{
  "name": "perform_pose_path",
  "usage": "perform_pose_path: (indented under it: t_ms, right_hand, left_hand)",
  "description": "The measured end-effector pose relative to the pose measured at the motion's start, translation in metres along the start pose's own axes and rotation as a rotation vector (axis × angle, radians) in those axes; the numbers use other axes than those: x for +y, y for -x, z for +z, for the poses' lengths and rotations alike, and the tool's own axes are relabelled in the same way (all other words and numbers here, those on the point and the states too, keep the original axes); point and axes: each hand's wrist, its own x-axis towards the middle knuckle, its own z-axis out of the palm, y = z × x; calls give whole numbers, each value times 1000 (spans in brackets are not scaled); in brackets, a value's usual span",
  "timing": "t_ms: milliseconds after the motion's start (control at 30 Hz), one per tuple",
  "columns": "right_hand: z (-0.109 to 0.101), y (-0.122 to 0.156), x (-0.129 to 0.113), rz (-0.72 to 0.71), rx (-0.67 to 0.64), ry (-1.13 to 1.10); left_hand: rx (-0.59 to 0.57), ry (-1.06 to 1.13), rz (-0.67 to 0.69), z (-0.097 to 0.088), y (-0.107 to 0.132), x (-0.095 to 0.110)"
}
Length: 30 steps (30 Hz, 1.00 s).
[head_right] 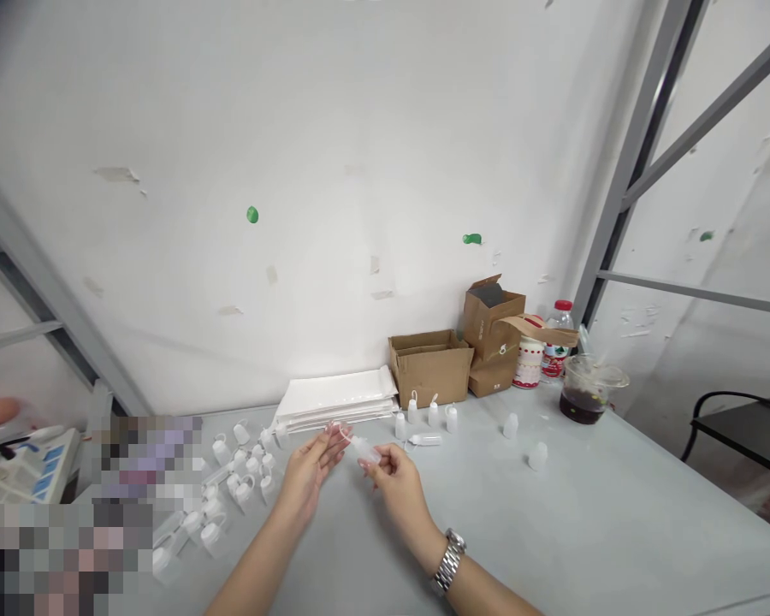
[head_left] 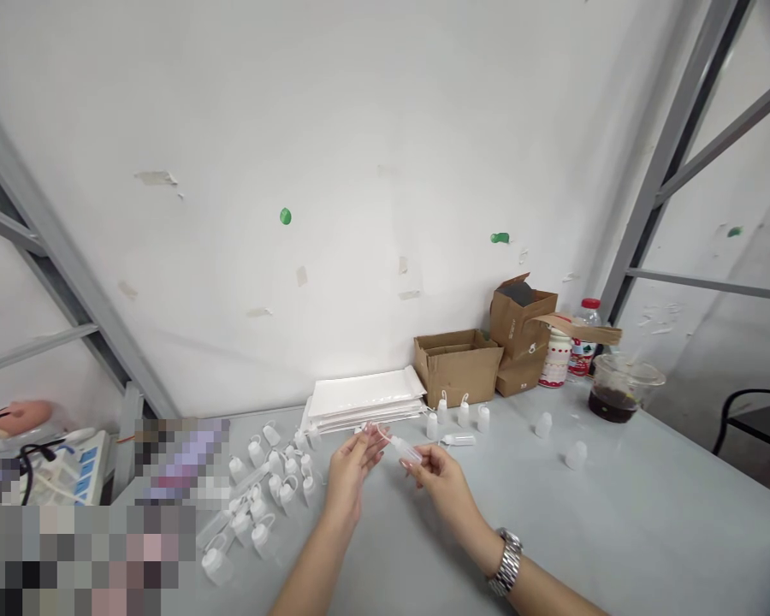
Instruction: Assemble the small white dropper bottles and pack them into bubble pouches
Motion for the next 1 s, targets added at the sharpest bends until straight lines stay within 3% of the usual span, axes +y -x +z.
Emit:
perform_pose_path:
  t_ms: [67, 200, 267, 367, 567, 800, 1000]
  right_hand:
    - [-1, 0, -5, 4, 37, 0]
    - [-6, -1, -14, 23, 82, -18]
    - [-8, -2, -16, 25, 84, -18]
    - [-8, -2, -17, 34, 74, -8]
    - [-6, 0, -18, 34, 38, -4]
    - [-5, 0, -18, 32, 40, -17]
    - [-9, -1, -22, 49, 15, -11]
  left_hand:
    - [55, -212, 115, -6, -5, 0]
    - [314, -973, 535, -20, -16, -4]
    - [375, -1235, 599, -26, -20, -7]
    - [377, -1404, 581, -29, -27, -13]
    - [309, -1294, 588, -30, -40, -21]
    - [245, -1104, 586, -29, -41, -21]
    - [128, -804, 472, -19, -35, -16]
